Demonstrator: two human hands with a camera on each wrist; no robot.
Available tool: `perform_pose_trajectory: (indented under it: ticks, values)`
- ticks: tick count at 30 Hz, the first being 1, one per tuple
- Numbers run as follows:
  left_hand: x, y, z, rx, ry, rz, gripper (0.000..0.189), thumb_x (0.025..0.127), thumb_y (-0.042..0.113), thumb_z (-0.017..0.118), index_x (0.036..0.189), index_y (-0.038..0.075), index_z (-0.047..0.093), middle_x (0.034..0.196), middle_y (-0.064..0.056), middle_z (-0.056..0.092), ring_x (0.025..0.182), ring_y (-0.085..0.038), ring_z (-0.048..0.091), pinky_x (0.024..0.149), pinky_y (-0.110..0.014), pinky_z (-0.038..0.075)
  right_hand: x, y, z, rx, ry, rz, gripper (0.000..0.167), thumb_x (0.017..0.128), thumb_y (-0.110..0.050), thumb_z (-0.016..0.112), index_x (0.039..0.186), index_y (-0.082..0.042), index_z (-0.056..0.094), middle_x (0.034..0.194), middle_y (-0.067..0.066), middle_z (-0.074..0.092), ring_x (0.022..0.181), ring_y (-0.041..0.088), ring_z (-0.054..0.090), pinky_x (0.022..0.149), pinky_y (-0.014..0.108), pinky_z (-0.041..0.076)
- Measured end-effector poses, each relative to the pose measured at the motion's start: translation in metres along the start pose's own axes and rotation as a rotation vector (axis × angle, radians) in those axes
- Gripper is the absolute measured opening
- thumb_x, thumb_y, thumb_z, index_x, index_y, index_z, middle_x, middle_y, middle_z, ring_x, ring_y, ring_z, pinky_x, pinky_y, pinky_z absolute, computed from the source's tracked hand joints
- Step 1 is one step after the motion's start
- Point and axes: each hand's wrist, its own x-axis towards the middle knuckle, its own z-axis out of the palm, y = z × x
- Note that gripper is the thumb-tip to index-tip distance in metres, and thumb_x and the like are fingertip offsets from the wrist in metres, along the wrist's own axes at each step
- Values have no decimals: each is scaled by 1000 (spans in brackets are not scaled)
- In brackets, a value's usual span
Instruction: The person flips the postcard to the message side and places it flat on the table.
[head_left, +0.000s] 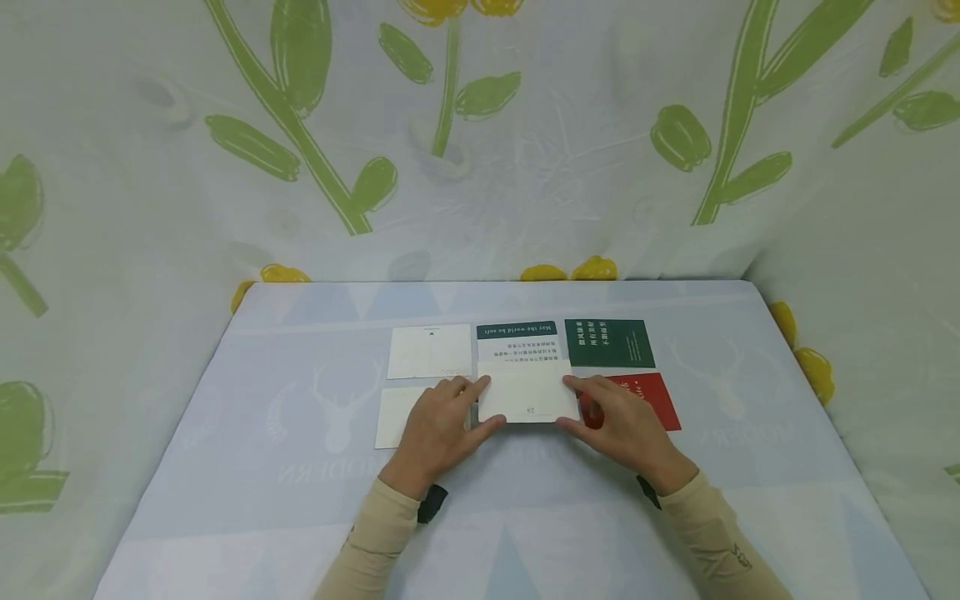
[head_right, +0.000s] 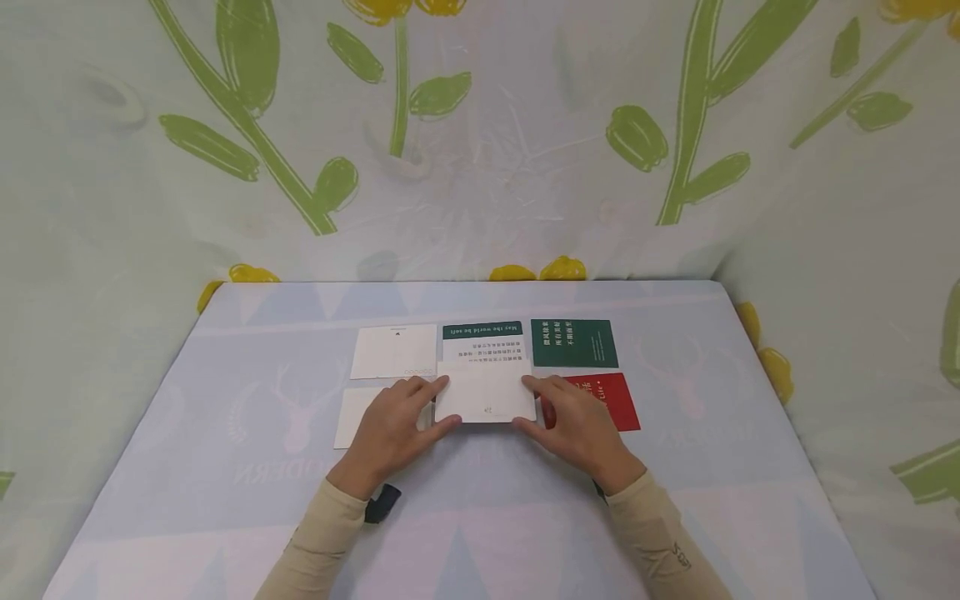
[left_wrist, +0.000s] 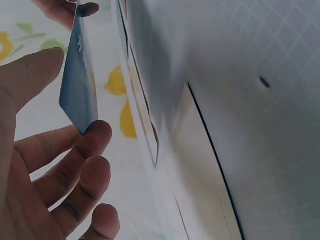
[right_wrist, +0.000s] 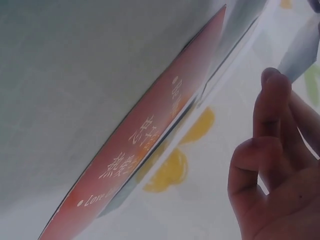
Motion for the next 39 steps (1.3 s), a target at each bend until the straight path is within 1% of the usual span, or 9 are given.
perform_pose_trajectory:
  ticks: [4, 7, 11, 14, 18, 21, 25, 28, 39]
  values:
    - [-2, 1, 3, 20, -34, 4, 59, 84, 47, 81, 125, 6, 71, 99, -7, 68, 78, -22, 59, 61, -33, 46, -1, 0, 1, -17, -36, 20, 69, 76, -39, 90, 134, -10, 66, 99, 1, 67, 81, 11, 54, 65, 28, 52]
    - [-4, 1, 4, 43, -68, 2, 58, 83, 49, 81, 123, 7, 72, 98, -7, 69, 80, -22, 61, 63, -33, 48, -1, 0, 3, -24, -77, 44, 69, 75, -41, 90, 133, -11, 67, 96, 0, 66, 81, 12, 54, 66, 28, 51]
    - [-5, 3, 4, 62, -138, -21, 60, 82, 52, 80, 122, 9, 73, 99, -6, 70, 85, -22, 63, 68, -34, 51, -2, 1, 4, -39, -140, 77, 68, 75, -42, 90, 132, -12, 68, 98, 1, 67, 81, 13, 55, 68, 29, 53]
    - [-5, 5, 3, 57, -188, -42, 60, 83, 53, 80, 123, 9, 73, 99, -5, 70, 86, -21, 63, 70, -33, 51, -2, 1, 5, -43, -174, 90, 67, 75, -43, 90, 131, -13, 69, 104, 4, 69, 84, 15, 58, 72, 33, 55]
    - [-4, 7, 2, 45, -229, -53, 59, 84, 52, 78, 124, 8, 73, 99, -5, 69, 83, -19, 61, 70, -33, 51, -2, 1, 5, -36, -219, 107, 65, 76, -42, 89, 131, -12, 70, 108, 6, 70, 87, 17, 60, 77, 36, 57]
    - [-3, 7, 2, 48, -244, -39, 58, 86, 52, 76, 123, 7, 73, 96, -6, 68, 78, -18, 59, 67, -31, 50, 1, 2, 5, -33, -257, 118, 65, 77, -42, 88, 131, -11, 69, 107, 5, 69, 88, 16, 59, 78, 36, 57]
    - [-3, 5, 3, 60, -247, -15, 57, 88, 52, 74, 122, 7, 73, 92, -6, 67, 73, -16, 57, 63, -31, 49, 6, 3, 3, -26, -305, 135, 67, 77, -42, 88, 132, -10, 68, 98, 0, 66, 84, 14, 56, 74, 32, 55]
    - [-3, 4, 5, 63, -248, -16, 57, 88, 53, 74, 122, 7, 73, 92, -6, 67, 72, -16, 56, 63, -30, 48, 9, 2, 1, -21, -331, 146, 68, 77, -42, 88, 133, -10, 68, 90, -4, 63, 80, 12, 54, 71, 29, 52]
    - [0, 4, 8, 80, -268, -40, 58, 86, 52, 75, 122, 7, 73, 88, -4, 65, 68, -13, 51, 59, -27, 45, 15, -2, -2, -22, -367, 137, 62, 79, -37, 88, 130, -9, 69, 76, -7, 55, 72, 9, 51, 63, 25, 45]
